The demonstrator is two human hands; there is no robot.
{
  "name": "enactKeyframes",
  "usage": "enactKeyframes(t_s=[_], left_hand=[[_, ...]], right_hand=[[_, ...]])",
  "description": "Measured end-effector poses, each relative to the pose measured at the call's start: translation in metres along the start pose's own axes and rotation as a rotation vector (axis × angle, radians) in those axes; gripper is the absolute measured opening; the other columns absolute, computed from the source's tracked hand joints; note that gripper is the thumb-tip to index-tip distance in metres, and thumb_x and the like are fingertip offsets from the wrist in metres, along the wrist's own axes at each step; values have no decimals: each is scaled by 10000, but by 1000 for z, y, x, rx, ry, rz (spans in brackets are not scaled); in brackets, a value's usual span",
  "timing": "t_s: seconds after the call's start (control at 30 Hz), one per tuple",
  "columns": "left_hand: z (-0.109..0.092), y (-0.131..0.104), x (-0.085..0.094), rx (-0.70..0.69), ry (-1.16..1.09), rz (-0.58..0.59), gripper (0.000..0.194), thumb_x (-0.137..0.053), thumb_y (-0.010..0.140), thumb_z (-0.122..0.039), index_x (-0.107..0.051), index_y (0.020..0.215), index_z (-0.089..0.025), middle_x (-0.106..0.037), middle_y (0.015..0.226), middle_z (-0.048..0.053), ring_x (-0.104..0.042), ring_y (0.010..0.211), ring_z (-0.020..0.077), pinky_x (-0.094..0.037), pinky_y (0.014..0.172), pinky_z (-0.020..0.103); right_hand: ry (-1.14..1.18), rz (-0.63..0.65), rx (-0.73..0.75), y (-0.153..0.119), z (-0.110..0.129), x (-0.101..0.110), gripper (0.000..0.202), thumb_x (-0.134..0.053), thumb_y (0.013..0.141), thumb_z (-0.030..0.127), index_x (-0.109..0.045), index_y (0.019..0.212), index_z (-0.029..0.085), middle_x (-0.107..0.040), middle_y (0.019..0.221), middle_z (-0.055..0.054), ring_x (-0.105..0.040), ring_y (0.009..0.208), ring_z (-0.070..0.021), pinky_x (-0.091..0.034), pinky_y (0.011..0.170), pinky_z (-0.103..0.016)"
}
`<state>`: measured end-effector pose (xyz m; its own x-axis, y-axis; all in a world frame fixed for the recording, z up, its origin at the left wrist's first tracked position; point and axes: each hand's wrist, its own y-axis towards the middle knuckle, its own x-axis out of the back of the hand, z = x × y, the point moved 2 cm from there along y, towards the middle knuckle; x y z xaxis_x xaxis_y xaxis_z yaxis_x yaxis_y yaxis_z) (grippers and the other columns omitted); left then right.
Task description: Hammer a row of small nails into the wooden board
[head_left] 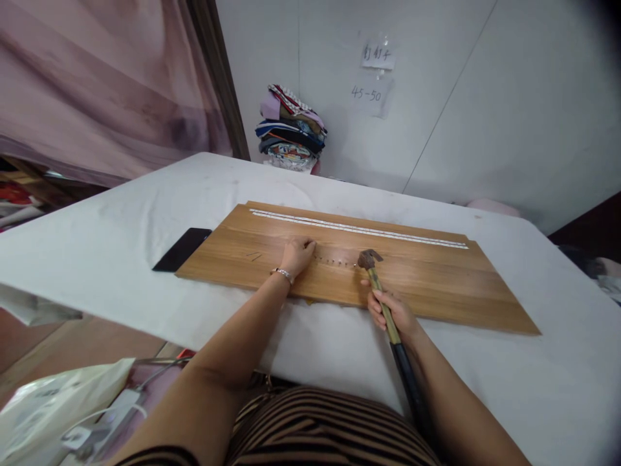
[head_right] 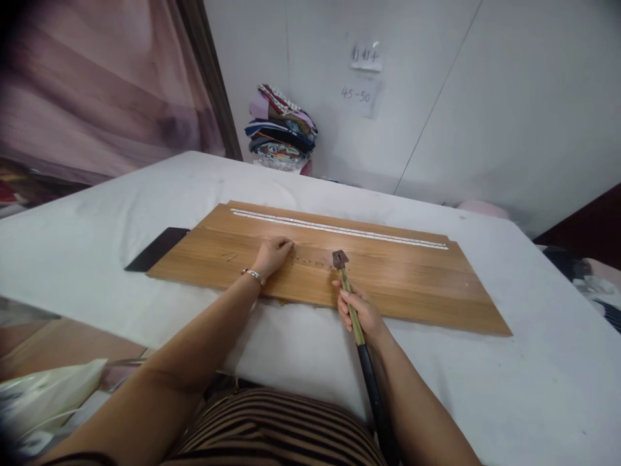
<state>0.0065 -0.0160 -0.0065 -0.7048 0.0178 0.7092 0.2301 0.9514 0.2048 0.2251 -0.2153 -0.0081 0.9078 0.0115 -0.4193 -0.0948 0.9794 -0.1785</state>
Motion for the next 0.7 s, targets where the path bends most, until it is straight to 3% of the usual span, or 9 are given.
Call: enactKeyframes(t_s=[0.7], left_hand=[[2, 0, 0, 0, -4, 0, 262, -537, 886, -292, -784, 849, -211, -805, 960, 79, -716, 940, 235, -528, 926, 338]], right_hand=[[-7, -15, 7, 0, 2, -1, 419, -758, 820, 458, -653, 1142, 211, -465, 576, 93, -330, 359, -67, -305, 302, -178]])
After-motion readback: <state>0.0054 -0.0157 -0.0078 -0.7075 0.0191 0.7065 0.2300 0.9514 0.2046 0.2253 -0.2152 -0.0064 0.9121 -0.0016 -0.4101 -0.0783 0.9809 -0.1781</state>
